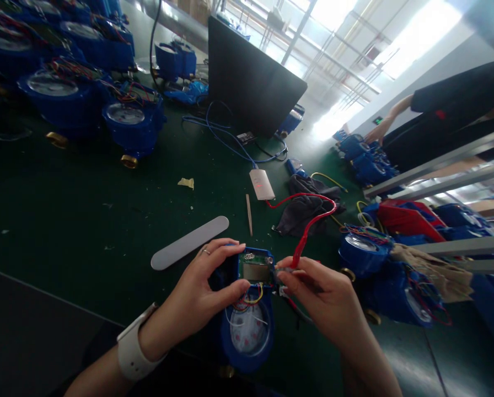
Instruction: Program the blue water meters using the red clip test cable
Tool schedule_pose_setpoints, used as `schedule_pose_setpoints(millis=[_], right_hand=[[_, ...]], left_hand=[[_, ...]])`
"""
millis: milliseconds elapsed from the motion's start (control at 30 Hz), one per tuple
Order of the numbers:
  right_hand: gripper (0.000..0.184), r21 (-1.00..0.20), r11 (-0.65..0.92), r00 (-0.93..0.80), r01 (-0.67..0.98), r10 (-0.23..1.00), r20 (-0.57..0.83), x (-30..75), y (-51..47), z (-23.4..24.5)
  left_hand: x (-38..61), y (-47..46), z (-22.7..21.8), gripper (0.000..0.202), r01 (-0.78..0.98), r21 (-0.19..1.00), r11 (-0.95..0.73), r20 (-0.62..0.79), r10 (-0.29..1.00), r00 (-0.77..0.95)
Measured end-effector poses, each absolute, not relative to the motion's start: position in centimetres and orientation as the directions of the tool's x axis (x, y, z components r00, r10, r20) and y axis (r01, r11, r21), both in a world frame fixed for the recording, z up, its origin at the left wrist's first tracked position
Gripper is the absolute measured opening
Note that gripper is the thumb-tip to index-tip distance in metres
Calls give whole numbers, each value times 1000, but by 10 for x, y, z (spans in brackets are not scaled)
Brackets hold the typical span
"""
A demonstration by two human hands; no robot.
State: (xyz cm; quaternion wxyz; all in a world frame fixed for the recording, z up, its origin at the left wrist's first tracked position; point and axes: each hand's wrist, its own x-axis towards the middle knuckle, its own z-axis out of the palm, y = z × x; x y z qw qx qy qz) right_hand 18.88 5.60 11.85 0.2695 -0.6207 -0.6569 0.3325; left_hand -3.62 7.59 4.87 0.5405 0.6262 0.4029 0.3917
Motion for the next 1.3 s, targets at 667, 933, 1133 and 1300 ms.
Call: schedule_pose_setpoints(millis=[667, 933, 1133, 1300], right_hand=[[11, -784, 11, -94, 621, 994, -60, 188, 56, 120], [11, -778, 27, -99, 628, 994, -45, 186, 56, 121], [10, -778, 20, -104, 628, 993, -59, 187, 57, 120], [11, -775, 24, -102, 632, 993, -52, 186, 57, 121]], left_hand=[[-37, 77, 48, 42, 59, 993, -102, 74, 929, 363], [-37, 77, 47, 42, 55, 995, -89, 63, 929, 365], [-38, 78, 48, 42, 58, 995, -87, 60, 928, 368], [-38, 78, 52, 42, 63, 996, -67, 39, 925, 378]])
